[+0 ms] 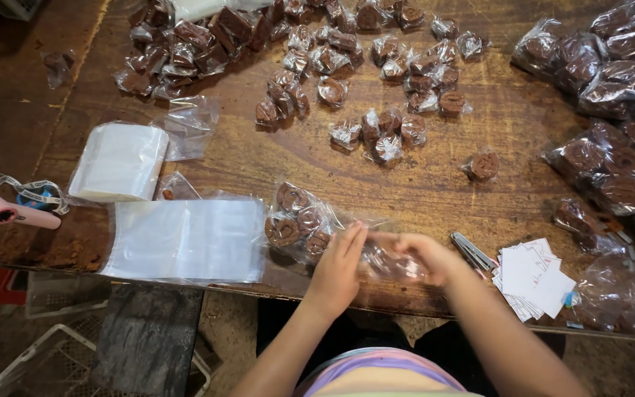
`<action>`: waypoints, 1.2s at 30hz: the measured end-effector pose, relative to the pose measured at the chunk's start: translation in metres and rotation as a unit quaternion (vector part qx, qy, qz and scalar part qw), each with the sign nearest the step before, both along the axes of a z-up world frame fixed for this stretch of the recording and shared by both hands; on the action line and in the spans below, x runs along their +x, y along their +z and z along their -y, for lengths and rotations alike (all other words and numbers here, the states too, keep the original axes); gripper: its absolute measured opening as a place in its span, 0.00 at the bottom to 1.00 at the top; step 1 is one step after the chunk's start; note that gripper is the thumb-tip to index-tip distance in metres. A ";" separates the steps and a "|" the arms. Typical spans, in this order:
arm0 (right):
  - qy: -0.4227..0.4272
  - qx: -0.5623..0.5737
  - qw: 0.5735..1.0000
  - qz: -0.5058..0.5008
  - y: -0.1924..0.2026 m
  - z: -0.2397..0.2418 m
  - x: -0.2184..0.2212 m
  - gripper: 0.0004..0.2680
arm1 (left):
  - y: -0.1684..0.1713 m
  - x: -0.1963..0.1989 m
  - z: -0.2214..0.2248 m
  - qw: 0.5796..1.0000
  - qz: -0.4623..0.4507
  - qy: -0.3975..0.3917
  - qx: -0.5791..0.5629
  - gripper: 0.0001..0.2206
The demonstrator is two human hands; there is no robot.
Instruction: Packing individually wrapped small cakes into larger plastic bags, adding a label, and sealing them with tape.
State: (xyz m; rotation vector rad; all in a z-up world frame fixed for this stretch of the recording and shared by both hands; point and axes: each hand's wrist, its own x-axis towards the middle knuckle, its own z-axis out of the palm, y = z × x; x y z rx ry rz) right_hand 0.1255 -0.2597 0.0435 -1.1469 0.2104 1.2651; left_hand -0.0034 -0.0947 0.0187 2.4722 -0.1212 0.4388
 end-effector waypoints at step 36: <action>-0.165 -0.181 0.812 0.529 -0.072 -0.043 -0.028 0.08 | 0.038 0.021 0.003 0.982 -0.132 -0.058 -0.125 0.37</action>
